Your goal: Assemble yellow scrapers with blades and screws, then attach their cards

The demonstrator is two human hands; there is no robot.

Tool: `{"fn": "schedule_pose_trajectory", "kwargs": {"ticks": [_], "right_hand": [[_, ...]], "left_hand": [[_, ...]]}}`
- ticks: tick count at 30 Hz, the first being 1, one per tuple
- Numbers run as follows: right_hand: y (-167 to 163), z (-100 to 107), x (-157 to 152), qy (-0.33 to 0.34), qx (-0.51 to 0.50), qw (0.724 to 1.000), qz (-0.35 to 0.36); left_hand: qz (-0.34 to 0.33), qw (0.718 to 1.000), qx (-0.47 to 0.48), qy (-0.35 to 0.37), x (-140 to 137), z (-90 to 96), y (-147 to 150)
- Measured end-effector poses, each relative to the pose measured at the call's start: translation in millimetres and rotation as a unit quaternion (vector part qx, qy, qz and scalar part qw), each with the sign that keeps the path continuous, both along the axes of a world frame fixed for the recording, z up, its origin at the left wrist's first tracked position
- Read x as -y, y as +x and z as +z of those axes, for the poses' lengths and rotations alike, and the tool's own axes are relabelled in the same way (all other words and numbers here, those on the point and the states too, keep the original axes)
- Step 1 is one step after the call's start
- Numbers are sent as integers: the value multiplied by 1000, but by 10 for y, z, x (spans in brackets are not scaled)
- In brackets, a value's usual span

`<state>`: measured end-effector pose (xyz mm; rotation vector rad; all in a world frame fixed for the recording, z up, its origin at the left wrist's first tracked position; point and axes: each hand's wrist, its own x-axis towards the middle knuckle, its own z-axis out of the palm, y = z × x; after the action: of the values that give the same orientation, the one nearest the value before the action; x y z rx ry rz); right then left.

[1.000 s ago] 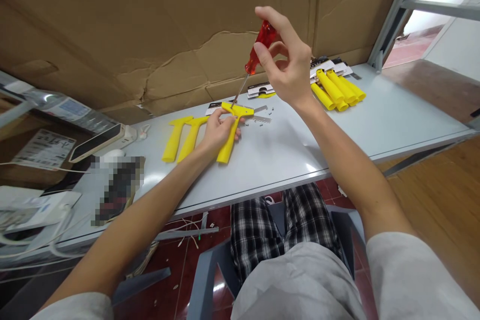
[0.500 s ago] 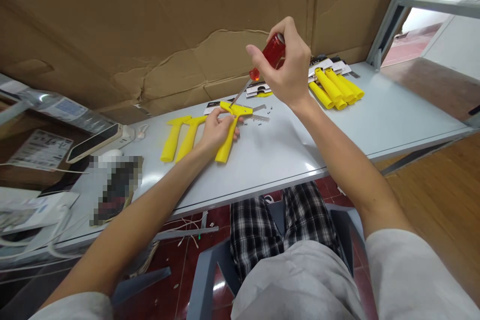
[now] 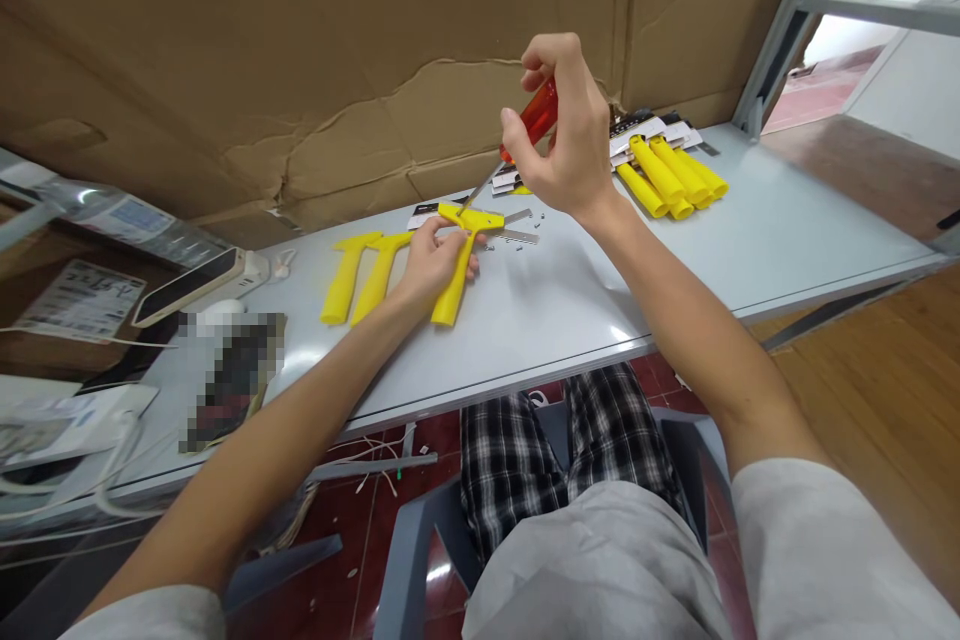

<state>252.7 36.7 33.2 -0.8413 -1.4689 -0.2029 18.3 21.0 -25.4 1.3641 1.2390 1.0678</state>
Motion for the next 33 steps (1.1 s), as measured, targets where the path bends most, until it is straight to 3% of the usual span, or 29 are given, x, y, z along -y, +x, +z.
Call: {"fn": "schedule_pose_trajectory", "kwargs": {"ticks": [14, 23, 30, 33], "right_hand": [[23, -13, -86, -28, -5, 1000, 6], [-34, -17, 35, -29, 20, 999, 1], [-58, -29, -8, -11, -20, 998, 58], [-63, -24, -15, -36, -26, 998, 55]], "left_hand": [[-10, 1000, -5, 14, -7, -44, -13], [-10, 1000, -8, 13, 2, -33, -10], [-12, 1000, 0, 12, -9, -44, -11], [-13, 1000, 0, 10, -8, -42, -14]]}}
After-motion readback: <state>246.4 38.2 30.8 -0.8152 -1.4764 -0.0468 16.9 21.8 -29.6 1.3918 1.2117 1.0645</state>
